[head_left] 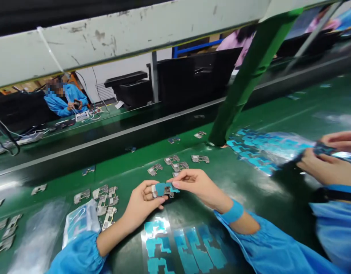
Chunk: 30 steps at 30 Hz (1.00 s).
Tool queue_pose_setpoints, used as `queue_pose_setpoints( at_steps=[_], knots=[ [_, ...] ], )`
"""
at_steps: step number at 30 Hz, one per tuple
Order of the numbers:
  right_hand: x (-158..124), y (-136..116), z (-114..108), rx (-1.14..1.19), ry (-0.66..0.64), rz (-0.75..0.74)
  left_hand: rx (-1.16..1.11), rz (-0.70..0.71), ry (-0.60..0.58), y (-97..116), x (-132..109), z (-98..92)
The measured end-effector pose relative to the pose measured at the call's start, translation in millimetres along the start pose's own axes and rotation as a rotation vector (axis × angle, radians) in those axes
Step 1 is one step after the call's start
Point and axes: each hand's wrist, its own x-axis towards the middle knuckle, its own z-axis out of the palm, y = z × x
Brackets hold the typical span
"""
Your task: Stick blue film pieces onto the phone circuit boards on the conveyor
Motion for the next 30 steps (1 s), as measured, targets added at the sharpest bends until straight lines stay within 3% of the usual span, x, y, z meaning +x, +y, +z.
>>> queue_pose_setpoints(
  at_steps=[7, 30],
  knots=[
    [-2.3, -1.5, 5.9, -0.014, -0.02, 0.033, -0.112, -0.039, -0.051, -0.2, -1.3, 0.5],
    [-5.1, 3.5, 3.8, -0.072, 0.005, 0.042, -0.116, -0.008, 0.0, -2.1, -10.2, 5.9]
  ],
)
